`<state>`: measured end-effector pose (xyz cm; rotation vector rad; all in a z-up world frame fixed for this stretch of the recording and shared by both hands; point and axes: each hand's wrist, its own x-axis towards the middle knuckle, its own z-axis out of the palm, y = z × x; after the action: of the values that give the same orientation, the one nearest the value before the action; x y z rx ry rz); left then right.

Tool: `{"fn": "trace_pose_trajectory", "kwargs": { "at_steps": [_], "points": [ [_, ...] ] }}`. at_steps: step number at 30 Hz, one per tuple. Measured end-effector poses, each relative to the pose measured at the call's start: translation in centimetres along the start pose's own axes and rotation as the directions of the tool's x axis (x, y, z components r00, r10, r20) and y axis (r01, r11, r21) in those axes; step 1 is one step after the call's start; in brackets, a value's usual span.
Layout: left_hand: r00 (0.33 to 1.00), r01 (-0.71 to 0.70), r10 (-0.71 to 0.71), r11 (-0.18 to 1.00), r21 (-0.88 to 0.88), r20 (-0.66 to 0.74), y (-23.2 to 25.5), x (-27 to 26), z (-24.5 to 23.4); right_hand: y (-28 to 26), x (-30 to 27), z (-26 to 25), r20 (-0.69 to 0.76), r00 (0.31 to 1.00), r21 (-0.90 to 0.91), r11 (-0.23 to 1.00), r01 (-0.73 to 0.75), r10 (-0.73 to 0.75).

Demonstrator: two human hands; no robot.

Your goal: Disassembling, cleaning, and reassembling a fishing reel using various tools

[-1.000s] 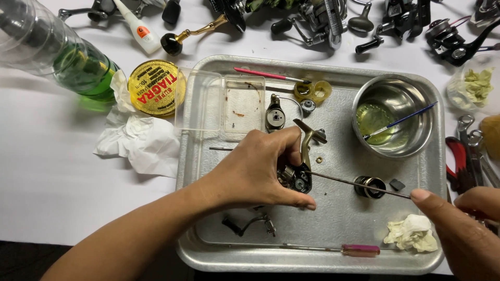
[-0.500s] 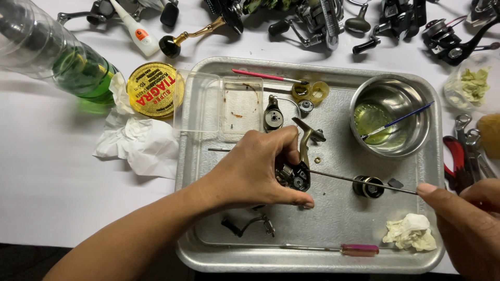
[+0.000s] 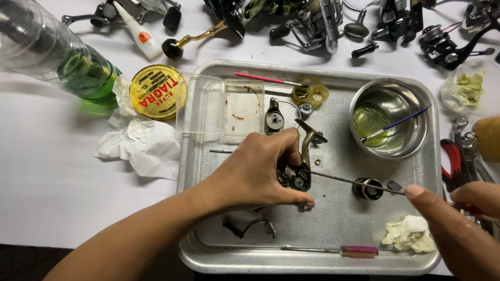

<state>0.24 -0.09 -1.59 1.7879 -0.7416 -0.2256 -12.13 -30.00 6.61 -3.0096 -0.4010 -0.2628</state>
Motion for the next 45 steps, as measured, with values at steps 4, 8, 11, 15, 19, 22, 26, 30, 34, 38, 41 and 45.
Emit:
{"fn": "trace_pose_trajectory", "kwargs": {
  "at_steps": [4,8,11,15,19,22,26,30,34,38,41,45],
  "points": [
    [1.000,0.019,-0.019,1.000,0.005,-0.006,0.1,0.0,-0.2,7.2,-2.5,4.9,-0.078,0.997,0.249,0.968,-0.003,0.023],
    [0.999,0.023,-0.021,0.999,0.039,-0.037,0.5,0.1,-0.4,5.3,-1.4,2.3,0.012,0.995,0.277,0.956,-0.095,0.095],
    [0.994,-0.077,0.081,0.995,0.059,-0.069,0.5,0.1,-0.6,2.0,-0.9,1.3,-0.032,0.998,0.216,0.975,-0.053,0.061],
    [0.874,-0.458,0.486,0.840,0.290,-0.028,2.2,0.2,-1.1,3.8,-0.2,2.2,-0.141,0.973,0.139,0.969,0.204,-0.184],
    [0.518,-0.699,0.758,0.108,0.707,0.396,4.8,0.9,-1.3,3.6,-1.4,2.6,-0.130,0.965,0.090,0.966,0.242,-0.229],
    [0.501,-0.681,0.683,-0.066,0.729,0.531,4.0,1.7,-0.6,3.8,-1.9,2.2,-0.145,0.962,0.068,0.968,0.243,-0.232],
    [0.532,-0.680,0.637,-0.072,0.730,0.558,3.8,1.9,-0.9,5.8,-3.2,2.3,-0.123,0.978,0.147,0.971,0.188,-0.171],
    [0.665,-0.622,0.635,0.181,0.762,0.393,4.1,1.3,-0.9,8.5,-6.4,2.6,0.046,0.999,0.226,0.974,-0.015,0.005],
    [0.921,-0.382,0.369,0.792,0.476,0.125,3.5,0.8,-0.7,9.5,-8.7,5.2,0.067,0.936,0.376,0.860,-0.345,0.346],
    [0.995,0.030,-0.022,0.997,0.075,-0.100,3.9,1.1,-0.7,6.9,-6.3,4.1,-0.006,0.970,0.344,0.911,-0.227,0.244],
    [0.938,0.279,-0.299,0.952,-0.128,-0.178,4.2,1.3,-0.2,4.2,-3.2,3.1,0.066,0.997,0.446,0.893,-0.065,0.040],
    [0.910,0.273,-0.357,0.899,-0.342,-0.213,3.2,1.1,0.2,1.3,-0.9,3.1,0.099,0.993,0.300,0.954,0.025,-0.057]
  ]
}}
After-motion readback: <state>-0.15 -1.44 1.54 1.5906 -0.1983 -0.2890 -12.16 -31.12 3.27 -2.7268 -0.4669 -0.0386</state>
